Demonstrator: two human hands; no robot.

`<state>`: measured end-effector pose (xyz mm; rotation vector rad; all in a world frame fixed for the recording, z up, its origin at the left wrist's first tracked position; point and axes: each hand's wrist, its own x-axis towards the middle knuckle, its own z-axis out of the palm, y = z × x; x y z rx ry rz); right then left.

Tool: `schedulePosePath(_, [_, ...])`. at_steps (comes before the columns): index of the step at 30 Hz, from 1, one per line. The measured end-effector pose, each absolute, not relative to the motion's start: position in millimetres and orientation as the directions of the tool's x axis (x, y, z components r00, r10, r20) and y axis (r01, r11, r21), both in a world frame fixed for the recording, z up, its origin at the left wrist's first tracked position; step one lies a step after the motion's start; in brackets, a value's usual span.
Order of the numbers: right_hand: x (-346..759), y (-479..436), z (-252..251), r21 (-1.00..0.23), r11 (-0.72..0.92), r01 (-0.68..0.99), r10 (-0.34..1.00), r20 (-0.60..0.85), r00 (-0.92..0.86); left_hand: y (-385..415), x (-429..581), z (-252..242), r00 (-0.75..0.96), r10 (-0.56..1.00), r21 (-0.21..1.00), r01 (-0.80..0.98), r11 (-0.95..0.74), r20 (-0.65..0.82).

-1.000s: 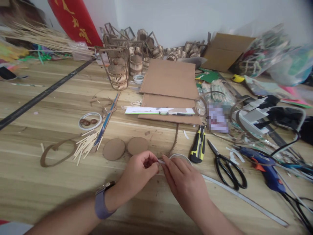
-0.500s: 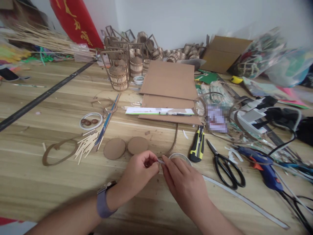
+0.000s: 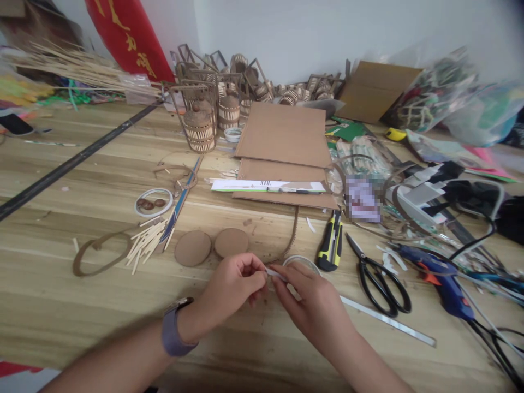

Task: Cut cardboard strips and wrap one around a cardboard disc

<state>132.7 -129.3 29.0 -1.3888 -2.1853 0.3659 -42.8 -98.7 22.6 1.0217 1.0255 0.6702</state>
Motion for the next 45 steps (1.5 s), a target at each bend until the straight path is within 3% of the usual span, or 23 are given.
schedulePosePath(6, [134,-127,32,-0.539,0.411,0.735,0.912,0.229,-0.341,-97,-43,22,0.406,0.819,0.888,-0.035,0.458,-0.406])
schedulePosePath(22, [135,-127,31,-0.481,0.443,0.757,0.896,0.261,-0.359,-97,-44,22,0.421,0.827,0.917,0.025,0.399,-0.372])
schedulePosePath(30, [126,-133,31,-0.435,0.508,0.744,0.813,0.528,-0.246,-99,-43,24,0.379,0.845,0.92,0.044,0.39,-0.377])
schedulePosePath(45, [119,-134,30,-0.588,0.372,0.718,0.903,0.409,-0.132,-104,-41,28,0.376,0.874,0.943,0.245,0.226,-0.307])
